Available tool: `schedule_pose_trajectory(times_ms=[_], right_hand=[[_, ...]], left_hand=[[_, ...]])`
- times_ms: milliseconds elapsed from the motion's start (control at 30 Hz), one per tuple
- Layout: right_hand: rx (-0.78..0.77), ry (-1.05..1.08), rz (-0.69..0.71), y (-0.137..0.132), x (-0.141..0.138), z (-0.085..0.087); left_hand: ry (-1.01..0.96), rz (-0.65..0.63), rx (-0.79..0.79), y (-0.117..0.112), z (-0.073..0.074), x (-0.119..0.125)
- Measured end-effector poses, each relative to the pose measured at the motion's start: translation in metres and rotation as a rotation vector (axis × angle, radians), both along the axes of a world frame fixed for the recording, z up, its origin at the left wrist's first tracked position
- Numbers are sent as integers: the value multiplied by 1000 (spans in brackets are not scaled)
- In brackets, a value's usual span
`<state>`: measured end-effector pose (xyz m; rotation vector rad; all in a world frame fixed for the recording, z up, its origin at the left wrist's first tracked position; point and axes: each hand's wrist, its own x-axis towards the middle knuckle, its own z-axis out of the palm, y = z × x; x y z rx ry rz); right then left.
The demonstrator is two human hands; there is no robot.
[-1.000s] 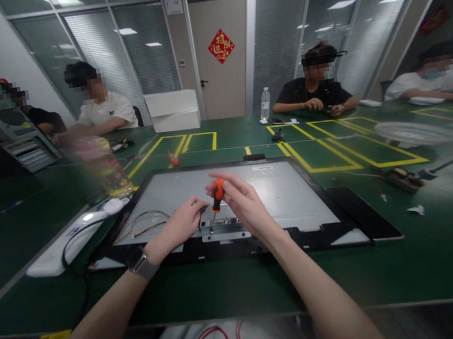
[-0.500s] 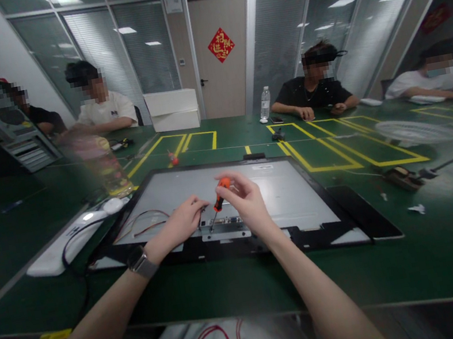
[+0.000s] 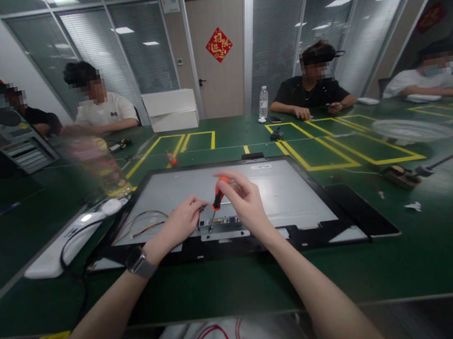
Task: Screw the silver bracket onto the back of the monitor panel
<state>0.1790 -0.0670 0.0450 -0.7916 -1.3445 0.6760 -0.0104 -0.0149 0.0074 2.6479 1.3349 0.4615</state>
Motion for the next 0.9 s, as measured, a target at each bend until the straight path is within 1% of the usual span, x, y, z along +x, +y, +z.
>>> schedule_pose_trajectory(times_ms=[200,400,467,700,767,900], right_hand=[[-15,6,99,-2,-1,1],[12,0,15,0,-3,0],[9,-6,11,0,-2,0],[-20,19,136,-4,-3,2],[-13,17,117,-4,-3,2],[15,-15,38,-3,-4,1]], left_hand=[[-2,-6,5,1,-1,-1],[-11,-20,3,3,-3,-1],[-6,-22,9,4,-4,-1],[-11,-14,5,1,-2,-1],[-10,-11,-3,0,-1,-1],[-7,-11,-3,1,-1,-1]])
